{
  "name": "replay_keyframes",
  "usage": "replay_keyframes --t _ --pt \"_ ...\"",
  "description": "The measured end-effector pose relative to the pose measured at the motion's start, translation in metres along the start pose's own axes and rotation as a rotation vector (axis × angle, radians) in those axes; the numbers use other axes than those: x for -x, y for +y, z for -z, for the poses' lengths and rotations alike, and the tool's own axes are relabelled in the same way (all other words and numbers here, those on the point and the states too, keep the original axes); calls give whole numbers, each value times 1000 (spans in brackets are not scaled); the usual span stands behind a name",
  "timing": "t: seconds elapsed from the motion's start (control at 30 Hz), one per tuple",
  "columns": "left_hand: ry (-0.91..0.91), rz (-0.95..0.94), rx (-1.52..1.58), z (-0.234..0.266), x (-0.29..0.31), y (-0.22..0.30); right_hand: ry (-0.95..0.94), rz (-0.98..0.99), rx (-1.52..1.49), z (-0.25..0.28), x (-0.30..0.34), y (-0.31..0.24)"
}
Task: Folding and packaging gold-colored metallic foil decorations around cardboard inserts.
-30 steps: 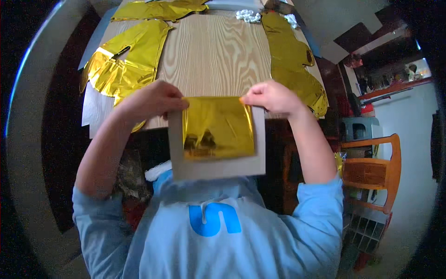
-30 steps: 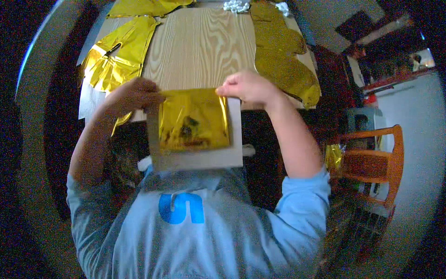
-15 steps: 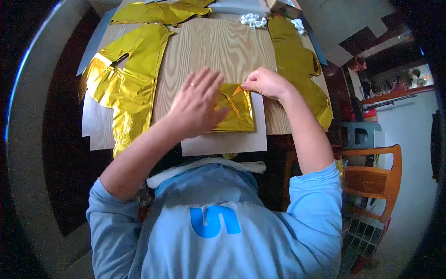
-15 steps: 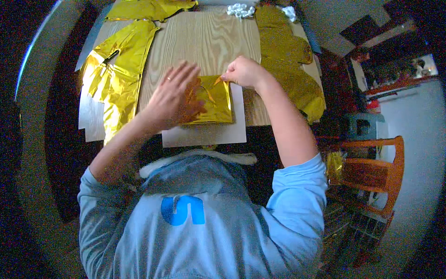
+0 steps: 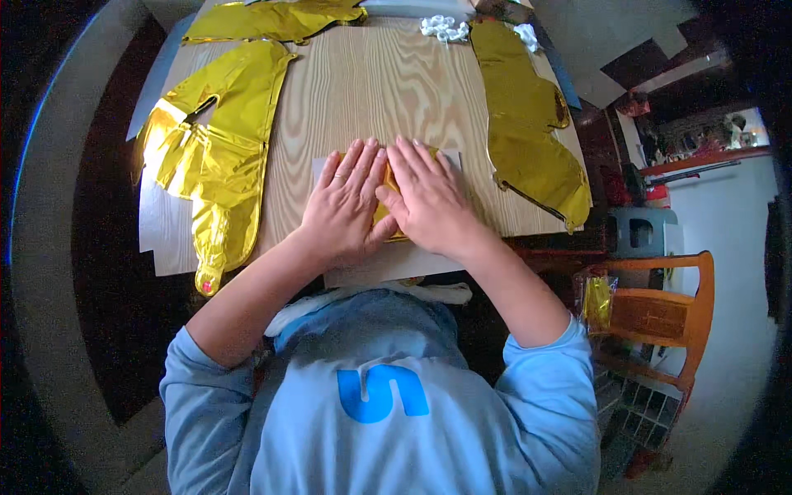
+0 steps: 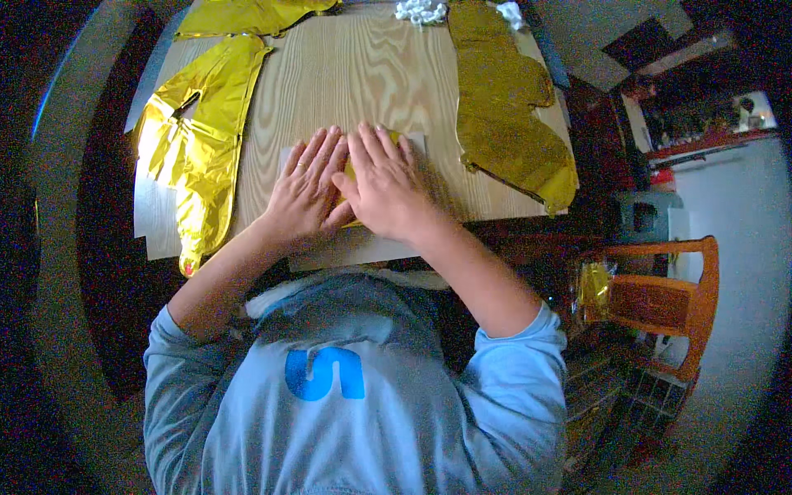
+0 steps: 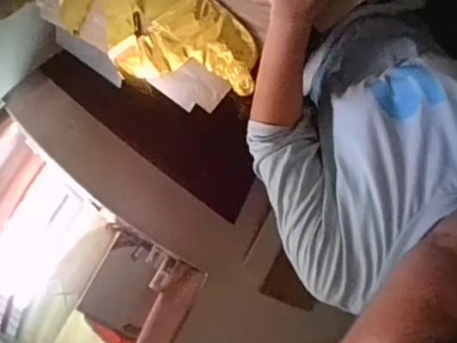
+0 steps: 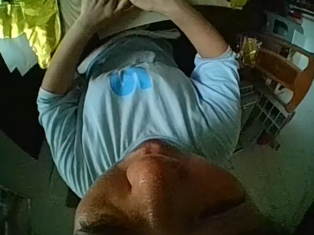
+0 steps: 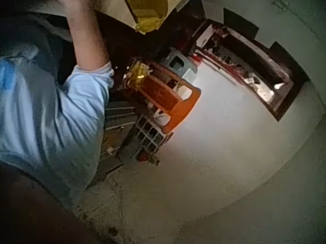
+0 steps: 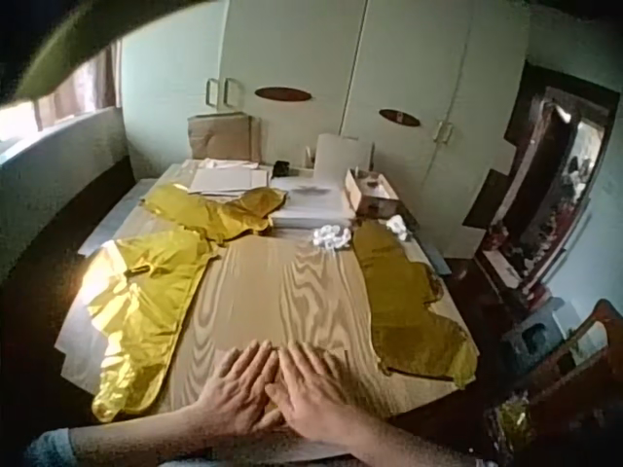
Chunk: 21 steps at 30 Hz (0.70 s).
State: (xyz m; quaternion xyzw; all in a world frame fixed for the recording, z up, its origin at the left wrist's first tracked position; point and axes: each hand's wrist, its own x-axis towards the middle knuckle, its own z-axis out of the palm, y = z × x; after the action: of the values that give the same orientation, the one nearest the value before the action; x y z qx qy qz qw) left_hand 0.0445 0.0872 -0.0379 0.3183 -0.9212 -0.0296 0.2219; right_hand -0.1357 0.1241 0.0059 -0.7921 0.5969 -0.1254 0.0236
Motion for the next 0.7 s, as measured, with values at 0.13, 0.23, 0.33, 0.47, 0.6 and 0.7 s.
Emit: replay_keyframes --t 0.13,0.23,0.33,0.47,0.6,0.7 --pt "-3 -13 75 9 2 1 4 41 71 -12 11 9" --pt "-45 -9 66 17 10 -3 -20 35 87 -6 13 8" --pt "-66 19 18 24 17 -3 -43 9 96 -2 14 7" --pt "-95 170 -23 27 11 8 -34 10 105 -8 12 7" --pt "4 229 145 30 -21 47 -43 7 141 -22 14 19" --pt "73 217 162 7 -20 48 -143 -84 245 -17 9 11"
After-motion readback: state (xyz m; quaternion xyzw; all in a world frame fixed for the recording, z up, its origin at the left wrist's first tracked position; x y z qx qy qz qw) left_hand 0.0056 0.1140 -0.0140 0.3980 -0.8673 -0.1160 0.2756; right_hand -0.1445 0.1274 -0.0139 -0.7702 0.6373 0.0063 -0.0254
